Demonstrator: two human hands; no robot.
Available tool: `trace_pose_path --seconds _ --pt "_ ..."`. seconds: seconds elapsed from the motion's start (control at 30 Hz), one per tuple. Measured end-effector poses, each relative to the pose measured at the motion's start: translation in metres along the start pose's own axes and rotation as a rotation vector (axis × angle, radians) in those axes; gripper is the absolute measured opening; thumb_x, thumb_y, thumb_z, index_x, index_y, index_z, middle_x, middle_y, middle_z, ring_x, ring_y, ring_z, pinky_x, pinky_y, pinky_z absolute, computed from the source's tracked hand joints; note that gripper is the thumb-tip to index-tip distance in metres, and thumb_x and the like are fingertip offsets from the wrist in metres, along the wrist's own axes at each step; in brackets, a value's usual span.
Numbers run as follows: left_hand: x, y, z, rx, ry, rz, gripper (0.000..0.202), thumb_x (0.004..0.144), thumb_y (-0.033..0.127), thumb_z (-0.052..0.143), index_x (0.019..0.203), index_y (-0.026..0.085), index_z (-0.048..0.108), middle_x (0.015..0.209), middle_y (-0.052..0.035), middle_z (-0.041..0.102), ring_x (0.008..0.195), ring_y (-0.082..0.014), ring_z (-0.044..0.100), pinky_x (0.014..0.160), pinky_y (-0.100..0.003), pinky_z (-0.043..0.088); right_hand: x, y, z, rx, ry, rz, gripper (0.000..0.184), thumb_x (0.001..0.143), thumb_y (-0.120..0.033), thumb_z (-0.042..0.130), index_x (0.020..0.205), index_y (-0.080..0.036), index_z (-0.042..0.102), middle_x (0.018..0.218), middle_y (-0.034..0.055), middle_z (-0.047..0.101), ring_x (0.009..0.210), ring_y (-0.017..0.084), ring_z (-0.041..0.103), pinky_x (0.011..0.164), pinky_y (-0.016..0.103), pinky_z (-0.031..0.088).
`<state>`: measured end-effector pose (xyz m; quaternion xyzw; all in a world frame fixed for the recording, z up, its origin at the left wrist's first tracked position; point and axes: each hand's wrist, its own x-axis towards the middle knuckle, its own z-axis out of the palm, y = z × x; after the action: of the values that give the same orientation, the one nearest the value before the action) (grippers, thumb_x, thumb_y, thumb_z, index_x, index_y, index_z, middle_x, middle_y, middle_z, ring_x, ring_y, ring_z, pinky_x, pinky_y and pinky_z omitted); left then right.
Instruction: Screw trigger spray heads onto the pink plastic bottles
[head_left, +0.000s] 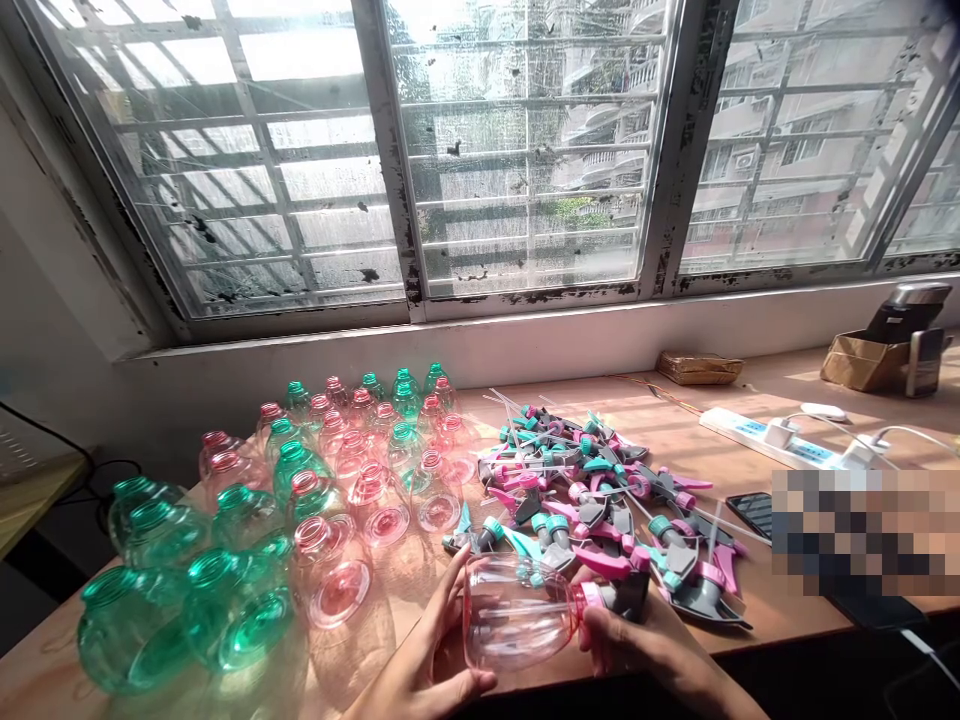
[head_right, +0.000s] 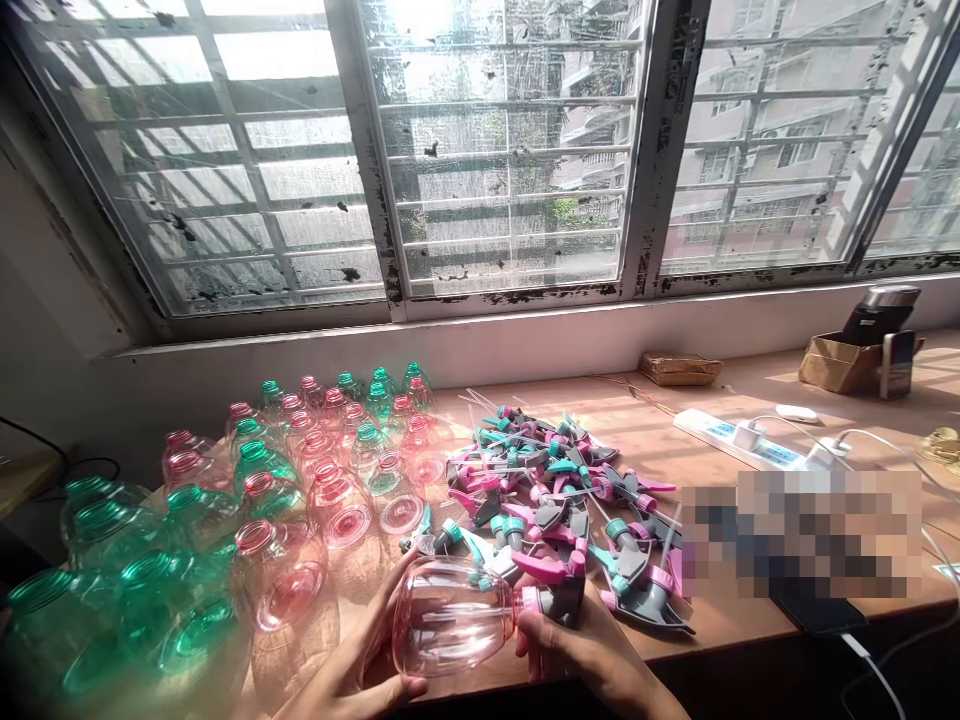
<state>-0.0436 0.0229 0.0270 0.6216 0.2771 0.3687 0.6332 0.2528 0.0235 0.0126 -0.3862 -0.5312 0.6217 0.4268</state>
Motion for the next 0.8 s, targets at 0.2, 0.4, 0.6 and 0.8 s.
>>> trace_pose_path --seconds 0.2,0.4,0.6,0.8 --pt "-0.003 -0.0097 -0.0042 -0.01 -0.064 0.022 0.095 0.088 0.027 0.078 0.157 0.049 0.018 0.172 0.0018 0.02 0.158 -0.0354 0.019 0.128 -0.056 0.022 -0.0004 -0.0008 0.001 -0.014 -0.007 0.013 0.047 0.082 -0.062 0.075 0.081 -0.015 0.072 0.071 0.0043 0.075 0.059 0.017 0.069 0.058 0.026 0.054" --pt "-0.0027 -0.0069 -0.0029 -0.041 -0.067 -0.017 0.095 0.084 0.028 0.082 0.157 0.045 0.023 0.17 -0.0007 0.027 0.157 -0.0377 0.021 0.127 -0.058 0.02 0.0002 -0.0015 0.001 -0.005 -0.016 0.014 0.049 0.082 -0.063 0.075 0.079 -0.014 0.074 0.073 0.0048 0.074 0.059 0.016 0.068 0.057 0.026 0.053" --pt "-0.0005 -0.01 -0.008 0.0 -0.091 0.006 0.091 0.091 0.028 0.075 0.158 0.047 0.015 0.173 -0.0006 0.016 0.156 -0.0379 0.024 0.122 -0.059 0.032 0.0004 -0.0014 0.0007 0.006 -0.028 -0.013 0.048 0.083 -0.061 0.075 0.087 -0.014 0.073 0.072 0.004 0.074 0.058 0.015 0.068 0.057 0.024 0.053" --pt "-0.0054 -0.0083 -0.0087 0.168 -0.058 0.001 0.101 0.079 0.035 0.086 0.158 0.041 0.024 0.172 -0.0023 0.022 0.158 -0.0364 0.015 0.129 -0.054 0.012 0.0004 -0.0032 0.0002 -0.042 -0.039 -0.04 0.049 0.086 -0.062 0.071 0.078 -0.014 0.075 0.068 0.0032 0.071 0.059 0.016 0.068 0.057 0.023 0.053"
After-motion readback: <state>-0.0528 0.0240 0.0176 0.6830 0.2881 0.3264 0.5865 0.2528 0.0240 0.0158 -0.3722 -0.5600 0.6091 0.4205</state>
